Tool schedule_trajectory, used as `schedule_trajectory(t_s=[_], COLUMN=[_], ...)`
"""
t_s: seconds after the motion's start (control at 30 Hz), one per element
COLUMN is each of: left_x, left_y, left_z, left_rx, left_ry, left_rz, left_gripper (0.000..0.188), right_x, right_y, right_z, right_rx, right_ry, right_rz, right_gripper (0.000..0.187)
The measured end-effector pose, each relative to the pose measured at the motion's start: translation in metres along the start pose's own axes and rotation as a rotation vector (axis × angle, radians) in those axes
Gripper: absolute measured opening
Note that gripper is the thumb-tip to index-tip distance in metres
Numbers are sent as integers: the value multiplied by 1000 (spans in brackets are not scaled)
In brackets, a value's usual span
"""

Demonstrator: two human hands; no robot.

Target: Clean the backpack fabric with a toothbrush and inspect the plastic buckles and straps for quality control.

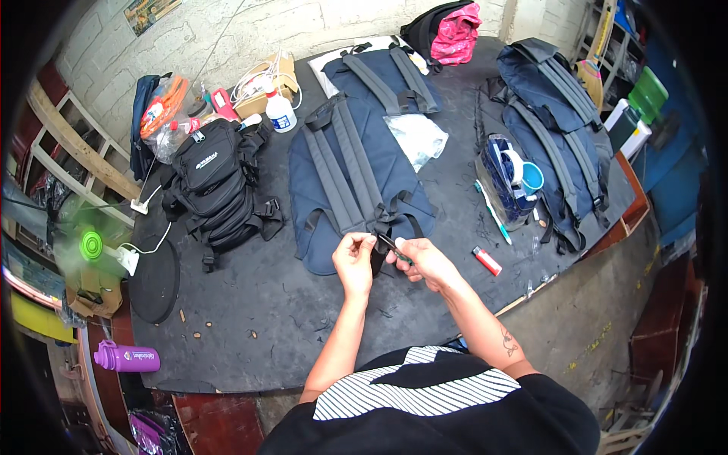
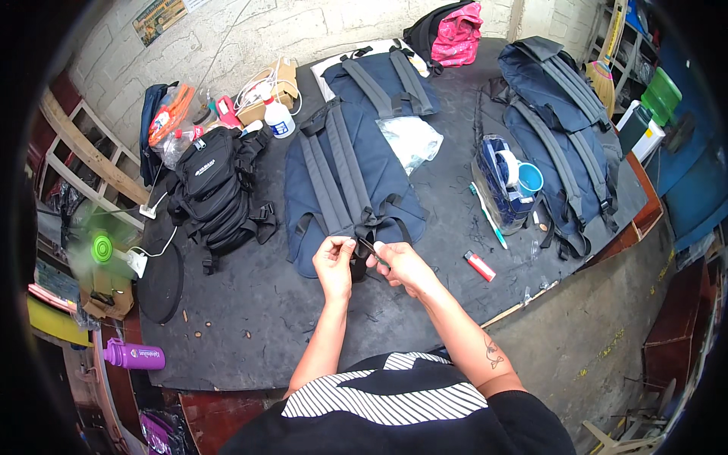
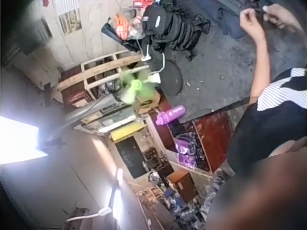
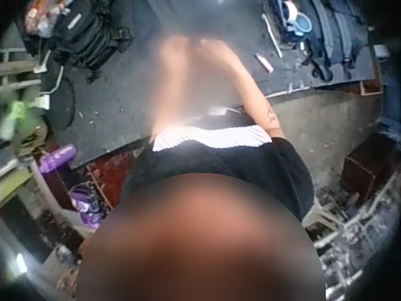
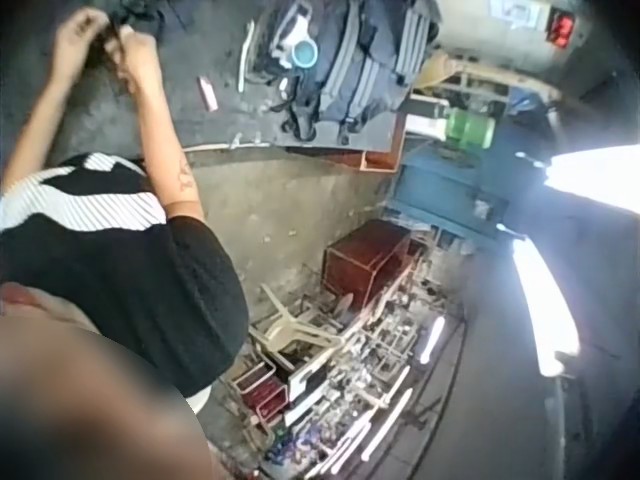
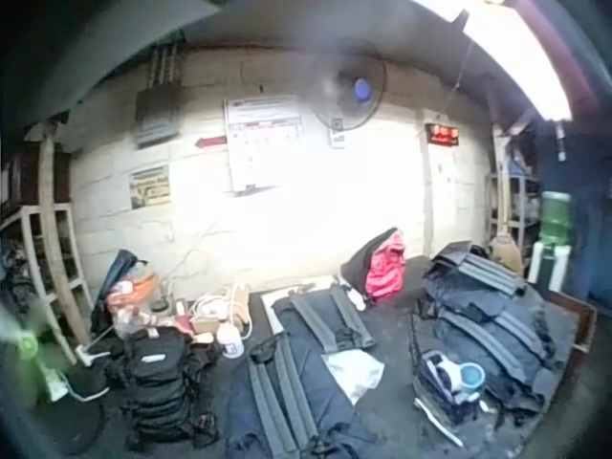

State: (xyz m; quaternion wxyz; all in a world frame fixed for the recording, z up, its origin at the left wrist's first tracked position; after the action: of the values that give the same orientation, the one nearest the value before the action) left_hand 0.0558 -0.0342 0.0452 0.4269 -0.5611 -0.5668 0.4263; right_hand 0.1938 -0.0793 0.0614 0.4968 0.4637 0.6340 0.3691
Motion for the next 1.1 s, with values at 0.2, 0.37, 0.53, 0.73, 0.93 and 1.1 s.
schedule_trajectory(t_s=[0.2,0.37,0.53,0.73,0.93,1.1], left_x=[-6,-12,-17,-20,-21,-21], left_y=[-12,-32,-40,-37,-21,-13], left_z=[-6,-9,-15,-14,-15,-13], left_rx=[110,477,529,508,545,533], left_ry=[17,-27,-37,-62,-72,-83], left_rz=[-62,-427,-494,-519,-533,-574], left_gripper=[4,5,6,7,7,8], right_x=[4,6,8,10,19,16], right_y=[6,11,7,4,-6,-15], right_z=[-1,-5,-7,-7,-1,-6], right_rx=[-92,-121,96,95,-497,313], right_ry=[-18,-48,-37,-41,-284,6], right_rz=[2,48,65,135,524,-34], right_gripper=[36,33,31,31,32,31])
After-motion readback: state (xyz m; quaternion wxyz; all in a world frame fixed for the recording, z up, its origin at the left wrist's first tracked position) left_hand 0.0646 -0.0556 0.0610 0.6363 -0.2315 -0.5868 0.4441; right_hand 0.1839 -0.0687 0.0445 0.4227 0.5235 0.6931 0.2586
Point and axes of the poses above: each hand's wrist, its own x-axis towards the middle knuckle, its own z-axis out of the back of the hand, y = z × x, the point moved 4 cm from there along x, towards the middle knuckle, and after that the axes turned 10 degrees about z, right-handed, at the moved point
